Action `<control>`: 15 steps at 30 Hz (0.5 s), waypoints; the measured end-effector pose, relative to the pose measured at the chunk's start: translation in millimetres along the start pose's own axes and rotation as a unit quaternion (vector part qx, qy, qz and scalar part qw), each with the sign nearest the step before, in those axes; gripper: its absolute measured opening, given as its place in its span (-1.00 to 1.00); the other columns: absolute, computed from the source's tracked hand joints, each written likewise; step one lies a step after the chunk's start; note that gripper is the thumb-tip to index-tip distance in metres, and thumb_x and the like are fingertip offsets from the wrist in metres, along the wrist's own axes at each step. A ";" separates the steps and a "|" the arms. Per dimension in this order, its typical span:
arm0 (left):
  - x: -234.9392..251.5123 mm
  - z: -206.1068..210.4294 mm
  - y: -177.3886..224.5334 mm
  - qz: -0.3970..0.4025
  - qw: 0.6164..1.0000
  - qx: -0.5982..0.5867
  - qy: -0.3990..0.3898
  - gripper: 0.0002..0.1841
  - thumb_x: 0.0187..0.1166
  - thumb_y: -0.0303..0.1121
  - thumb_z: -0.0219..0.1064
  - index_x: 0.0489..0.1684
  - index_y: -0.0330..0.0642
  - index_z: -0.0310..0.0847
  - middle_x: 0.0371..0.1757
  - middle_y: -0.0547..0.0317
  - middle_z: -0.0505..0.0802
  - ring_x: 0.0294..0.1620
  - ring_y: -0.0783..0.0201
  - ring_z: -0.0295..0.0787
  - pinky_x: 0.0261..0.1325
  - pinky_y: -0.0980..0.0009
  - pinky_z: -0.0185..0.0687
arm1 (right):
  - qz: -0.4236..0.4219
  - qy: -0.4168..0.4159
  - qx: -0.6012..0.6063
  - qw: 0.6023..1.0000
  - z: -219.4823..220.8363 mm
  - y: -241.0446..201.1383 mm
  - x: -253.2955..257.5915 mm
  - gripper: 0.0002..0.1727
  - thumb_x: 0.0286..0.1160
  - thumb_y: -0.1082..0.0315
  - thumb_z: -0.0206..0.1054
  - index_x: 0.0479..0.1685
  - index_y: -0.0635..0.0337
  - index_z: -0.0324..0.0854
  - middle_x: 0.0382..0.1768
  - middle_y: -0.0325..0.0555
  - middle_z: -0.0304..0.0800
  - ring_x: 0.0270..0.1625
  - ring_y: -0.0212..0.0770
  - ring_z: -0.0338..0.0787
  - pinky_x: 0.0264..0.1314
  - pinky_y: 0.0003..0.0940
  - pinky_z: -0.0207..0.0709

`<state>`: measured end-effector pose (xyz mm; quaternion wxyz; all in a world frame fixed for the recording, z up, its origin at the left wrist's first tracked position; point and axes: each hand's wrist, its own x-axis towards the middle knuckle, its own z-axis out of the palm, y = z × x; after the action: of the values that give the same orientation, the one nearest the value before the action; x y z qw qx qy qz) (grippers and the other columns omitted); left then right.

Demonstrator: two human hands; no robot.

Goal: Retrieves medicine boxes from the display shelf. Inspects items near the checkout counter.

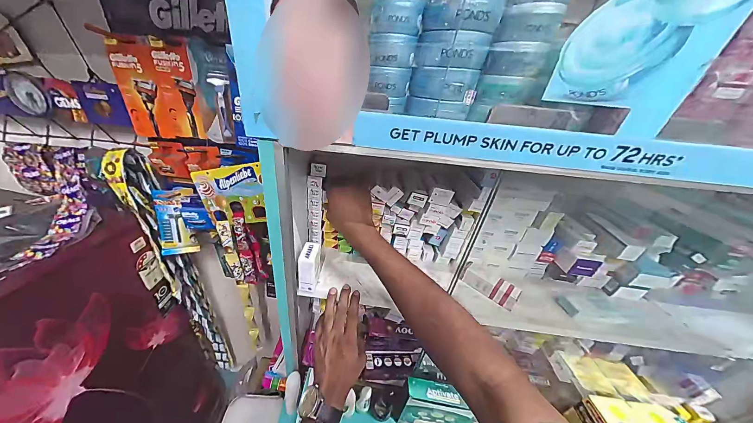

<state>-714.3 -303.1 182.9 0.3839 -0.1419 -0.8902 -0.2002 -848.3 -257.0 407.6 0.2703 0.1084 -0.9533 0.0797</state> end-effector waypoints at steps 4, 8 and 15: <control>-0.4 2.7 -0.9 0.002 1.000 0.010 0.005 -0.26 0.23 -0.46 0.31 0.64 -0.06 0.49 0.71 0.06 0.52 0.70 -0.18 0.39 0.33 -0.13 0.61 | -0.051 0.157 -0.005 0.986 6.8 6.3 -24.7 -0.67 0.42 0.42 0.37 0.18 0.18 0.75 0.09 0.05 0.84 0.26 0.09 0.77 0.39 0.09 0.54; 3.2 -4.4 4.0 0.003 1.000 0.000 0.007 -0.30 0.15 -0.40 0.44 0.50 -0.15 0.62 0.64 0.02 0.61 0.65 -0.22 0.46 0.32 -0.15 0.64 | -0.090 0.327 0.153 0.928 -19.8 10.5 -115.3 -0.63 0.44 0.25 0.34 0.14 0.22 0.81 0.18 -0.04 0.89 0.34 -0.02 0.81 0.38 -0.06 0.66; -42.8 -42.5 17.0 -0.099 0.958 -0.266 0.051 -0.54 0.44 -0.37 0.35 0.34 -0.34 0.70 0.61 -0.33 0.55 0.71 -0.15 0.39 0.69 0.01 0.37 | -0.046 0.170 0.666 0.725 -54.9 63.7 -276.9 -0.53 0.51 0.31 0.47 0.43 -0.07 0.62 0.08 -0.18 0.91 0.06 -0.26 0.91 0.13 -0.38 0.82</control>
<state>-652.3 -312.1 181.9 0.3554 -0.1400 -0.7938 -0.4732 -607.0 -138.7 300.4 0.2891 0.2890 -0.5871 0.6987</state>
